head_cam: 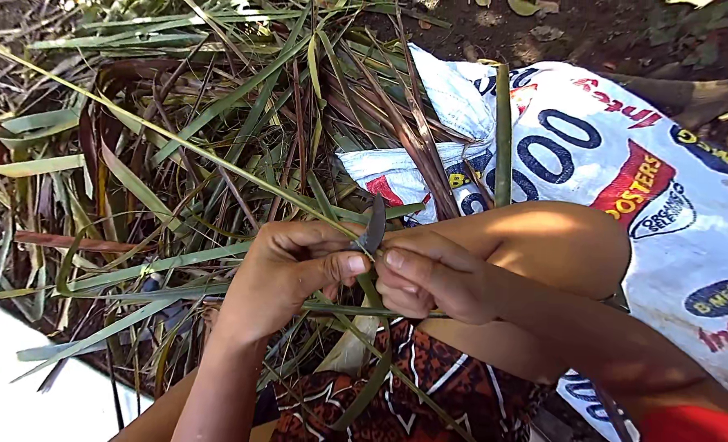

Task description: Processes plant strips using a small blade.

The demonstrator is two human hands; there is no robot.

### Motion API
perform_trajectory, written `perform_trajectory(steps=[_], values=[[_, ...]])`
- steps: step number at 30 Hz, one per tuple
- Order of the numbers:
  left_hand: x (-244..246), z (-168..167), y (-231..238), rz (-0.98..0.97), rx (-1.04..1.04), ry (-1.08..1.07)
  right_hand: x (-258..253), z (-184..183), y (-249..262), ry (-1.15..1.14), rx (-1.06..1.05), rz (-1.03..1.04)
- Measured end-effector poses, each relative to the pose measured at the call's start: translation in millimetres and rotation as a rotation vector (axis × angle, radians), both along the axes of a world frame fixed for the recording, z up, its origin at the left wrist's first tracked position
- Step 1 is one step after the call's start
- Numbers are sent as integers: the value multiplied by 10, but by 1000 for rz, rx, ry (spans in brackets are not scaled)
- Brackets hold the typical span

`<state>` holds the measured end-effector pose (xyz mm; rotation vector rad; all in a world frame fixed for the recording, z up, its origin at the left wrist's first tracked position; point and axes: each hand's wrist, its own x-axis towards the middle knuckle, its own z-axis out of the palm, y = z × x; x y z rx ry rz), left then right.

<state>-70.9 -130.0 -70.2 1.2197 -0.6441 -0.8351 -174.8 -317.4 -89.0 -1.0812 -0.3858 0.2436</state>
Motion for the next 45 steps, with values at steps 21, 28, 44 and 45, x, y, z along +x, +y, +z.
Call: perform_trajectory(steps=[21, 28, 44, 45], values=[[-128, -58, -198, 357, 204, -260, 93, -10, 72, -182, -893, -411], [39, 120, -2, 126, 167, -268, 88, -75, 151, -65, -334, -265], [167, -55, 492, 716, 227, -277, 69, 213, 393, -94, -489, -192], [88, -89, 452, 737, 137, -237, 112, 198, 369, -97, -466, -221]])
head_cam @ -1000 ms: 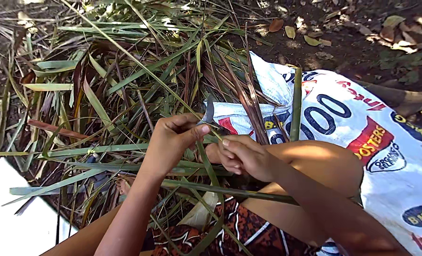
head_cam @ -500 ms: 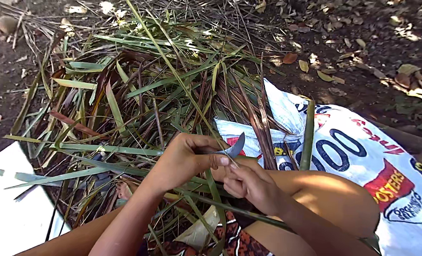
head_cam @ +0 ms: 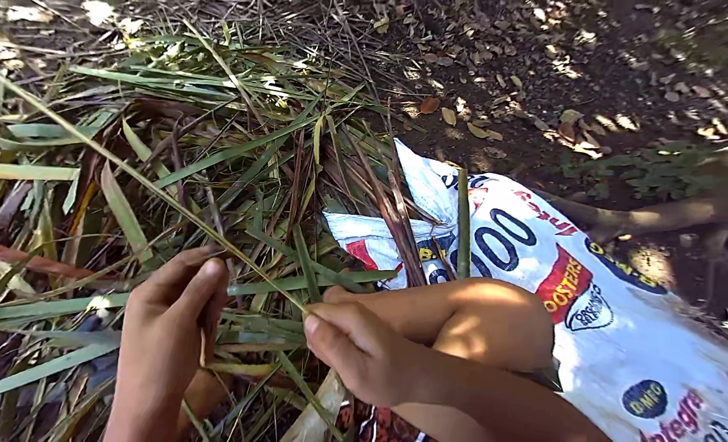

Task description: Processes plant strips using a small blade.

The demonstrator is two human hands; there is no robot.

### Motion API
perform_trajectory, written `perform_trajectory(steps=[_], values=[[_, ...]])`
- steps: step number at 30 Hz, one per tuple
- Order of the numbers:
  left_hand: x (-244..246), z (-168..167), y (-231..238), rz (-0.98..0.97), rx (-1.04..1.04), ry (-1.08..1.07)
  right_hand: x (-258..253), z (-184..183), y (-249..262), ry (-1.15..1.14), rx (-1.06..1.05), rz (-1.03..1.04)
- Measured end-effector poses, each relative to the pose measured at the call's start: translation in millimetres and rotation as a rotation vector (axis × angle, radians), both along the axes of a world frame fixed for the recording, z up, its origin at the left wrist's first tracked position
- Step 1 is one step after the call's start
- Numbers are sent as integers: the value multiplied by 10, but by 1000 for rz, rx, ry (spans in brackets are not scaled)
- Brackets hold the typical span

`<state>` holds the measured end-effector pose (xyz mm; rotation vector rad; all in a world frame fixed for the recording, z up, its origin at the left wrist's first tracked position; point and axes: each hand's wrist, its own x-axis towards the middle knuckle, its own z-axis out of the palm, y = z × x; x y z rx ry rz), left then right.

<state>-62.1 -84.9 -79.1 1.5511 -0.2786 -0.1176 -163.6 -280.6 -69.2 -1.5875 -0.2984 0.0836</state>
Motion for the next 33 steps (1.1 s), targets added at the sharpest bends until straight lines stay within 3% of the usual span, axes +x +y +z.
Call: perform_trajectory(steps=[3, 6, 9, 14, 18, 21, 25, 27, 30, 33], values=[[-170, -80, -142, -32, -250, -92, 11, -42, -91, -14, 51, -61], [-445, -12, -252, -204, -106, -184, 17, -117, -108, -74, 23, -90], [-535, 30, -366, -338, 69, -56, -10, -213, -92, -171, -20, -93], [-350, 34, -428, -497, 60, 19, -97, -281, -170, -236, -175, -133], [-252, 73, -378, -480, 13, 149, -115, -259, -95, -307, -402, -266], [-114, 153, -269, -315, 24, 125, -160, -198, -56, -253, -429, -249], [6, 184, -181, -260, -13, 76, -180, -137, -103, -8, -79, -57], [-64, 110, -215, -344, -36, 114, -170, -146, -124, 163, 166, 41], [-262, -70, -338, -622, -74, 155, -102, -155, -178, 448, 557, 184], [-258, -54, -369, -557, -57, 173, -90, -195, -234, 616, 792, 311]])
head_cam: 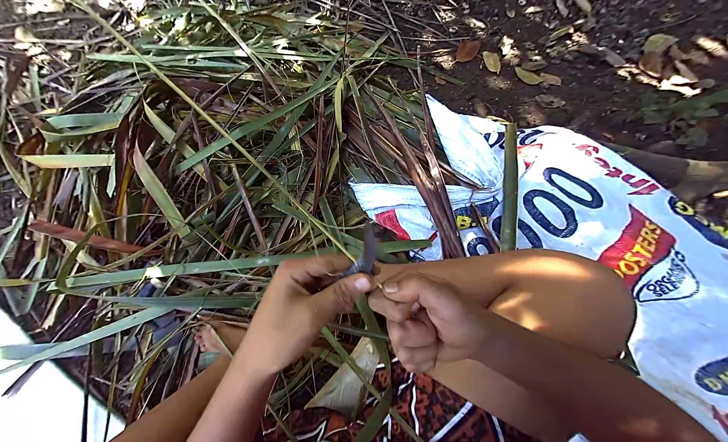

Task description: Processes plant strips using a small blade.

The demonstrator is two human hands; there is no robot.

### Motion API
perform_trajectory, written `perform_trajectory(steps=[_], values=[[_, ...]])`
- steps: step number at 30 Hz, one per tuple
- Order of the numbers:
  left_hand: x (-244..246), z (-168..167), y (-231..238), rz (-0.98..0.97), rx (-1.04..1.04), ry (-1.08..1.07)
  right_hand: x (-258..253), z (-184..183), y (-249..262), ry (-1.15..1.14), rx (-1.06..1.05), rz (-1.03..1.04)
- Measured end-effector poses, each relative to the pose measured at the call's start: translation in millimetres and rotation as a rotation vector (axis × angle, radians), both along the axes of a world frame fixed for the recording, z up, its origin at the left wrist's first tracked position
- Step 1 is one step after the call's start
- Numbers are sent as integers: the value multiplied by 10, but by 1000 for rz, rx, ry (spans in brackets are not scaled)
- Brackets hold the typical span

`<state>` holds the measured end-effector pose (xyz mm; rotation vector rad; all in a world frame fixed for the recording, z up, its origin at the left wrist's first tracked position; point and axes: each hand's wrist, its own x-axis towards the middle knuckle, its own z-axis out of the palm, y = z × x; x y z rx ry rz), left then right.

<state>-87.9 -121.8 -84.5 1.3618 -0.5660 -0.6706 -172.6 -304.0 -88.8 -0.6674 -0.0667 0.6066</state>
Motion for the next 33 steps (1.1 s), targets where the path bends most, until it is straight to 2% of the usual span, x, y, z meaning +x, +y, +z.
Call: perform_trajectory(steps=[3, 7, 9, 13, 14, 16, 19, 22, 25, 30, 33], values=[[176, 134, 83, 175, 48, 21, -31, -40, -2, -35, 46, 40], [396, 280, 317, 283, 72, -86, -70, -29, 33, -237, -254, -14], [366, 232, 388, 211, 104, -149, -94, -13, 49, -313, -452, -65], [82, 38, 269, -142, 140, -162, -79, -35, 74, -509, -771, -195], [44, 32, 212, -152, 131, -151, -82, -54, 85, -564, -838, -247], [74, 88, 176, -38, 133, -102, -98, -89, 82, -653, -932, -312], [307, 234, 285, 189, 153, -70, -136, -89, 74, -671, -930, -293], [452, 320, 393, 258, 155, -87, -134, -81, 46, -649, -840, -225], [467, 273, 442, 227, 89, -68, -134, -92, 19, -615, -768, -134], [334, 126, 417, -21, 99, 5, -98, -156, -12, -620, -783, -118], [403, 244, 413, 135, 97, 40, -67, -142, -48, -665, -852, -133]])
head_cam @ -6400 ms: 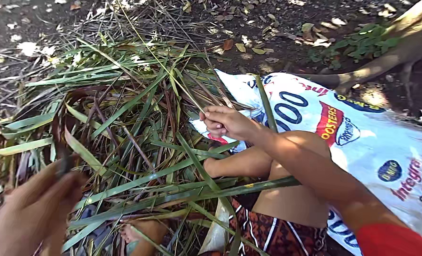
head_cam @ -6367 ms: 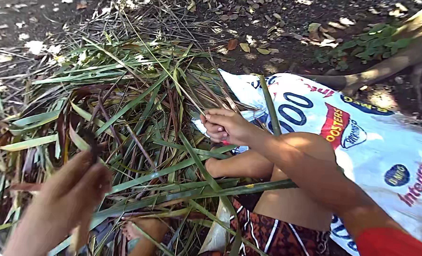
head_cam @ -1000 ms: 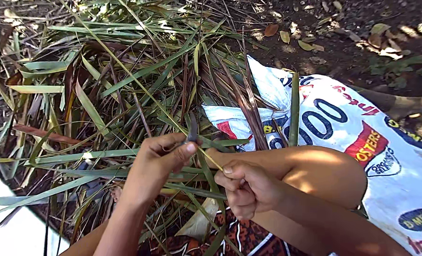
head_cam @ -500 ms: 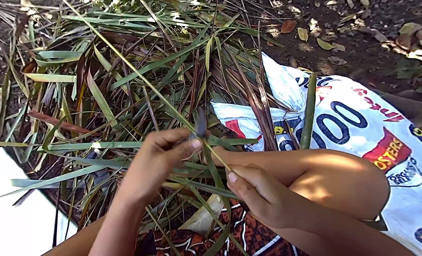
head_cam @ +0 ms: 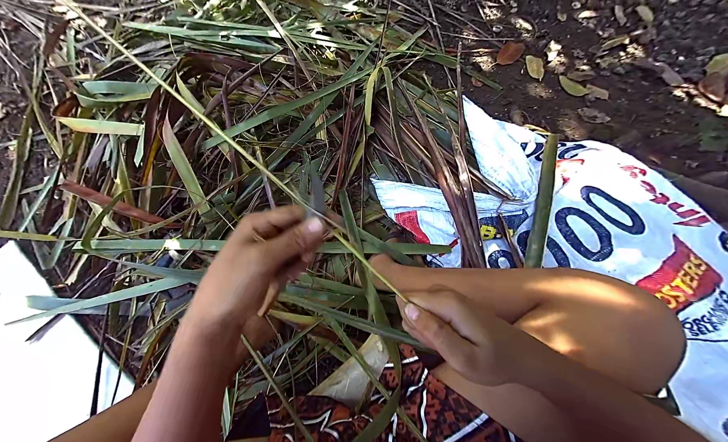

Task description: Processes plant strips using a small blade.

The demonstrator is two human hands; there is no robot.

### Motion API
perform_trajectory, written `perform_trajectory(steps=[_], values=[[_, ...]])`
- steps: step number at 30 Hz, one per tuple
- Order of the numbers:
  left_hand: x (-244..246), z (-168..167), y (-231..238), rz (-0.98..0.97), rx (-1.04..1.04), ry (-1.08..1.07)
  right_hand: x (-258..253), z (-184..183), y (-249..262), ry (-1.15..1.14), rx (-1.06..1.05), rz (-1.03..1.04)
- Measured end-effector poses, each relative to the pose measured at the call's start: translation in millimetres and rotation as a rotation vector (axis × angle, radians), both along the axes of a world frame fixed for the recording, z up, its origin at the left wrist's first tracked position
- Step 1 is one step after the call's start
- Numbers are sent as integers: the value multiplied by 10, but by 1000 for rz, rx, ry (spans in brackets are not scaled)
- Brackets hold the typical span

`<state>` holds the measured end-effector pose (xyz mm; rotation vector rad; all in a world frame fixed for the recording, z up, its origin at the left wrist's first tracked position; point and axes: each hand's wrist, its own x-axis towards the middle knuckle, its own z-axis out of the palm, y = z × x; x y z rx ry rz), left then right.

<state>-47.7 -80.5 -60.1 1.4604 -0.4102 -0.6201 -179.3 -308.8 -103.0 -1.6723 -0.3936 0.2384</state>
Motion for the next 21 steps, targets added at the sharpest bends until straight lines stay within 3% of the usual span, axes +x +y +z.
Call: perform_trajectory(steps=[6, 10, 12, 14, 17, 19, 21], values=[[115, 181, 120, 125, -18, -7, 93, -24, -97, -53, -7, 50], [44, 109, 42, 202, -45, -20, 129, -32, -194, 183, 166, 118], [-18, 48, -28, 247, -24, -85, 165, -14, -178, 224, 56, 74], [-94, -42, -98, 235, 29, -178, 180, 73, -66, 81, -197, -36], [-232, -166, -243, 145, 50, -266, 230, 139, 209, -222, -297, -276], [-277, -224, -311, 57, 11, -281, 299, 153, 251, -264, -213, -322], [-274, -270, -314, -6, -7, -311, 348, 164, 174, -74, 39, -220]])
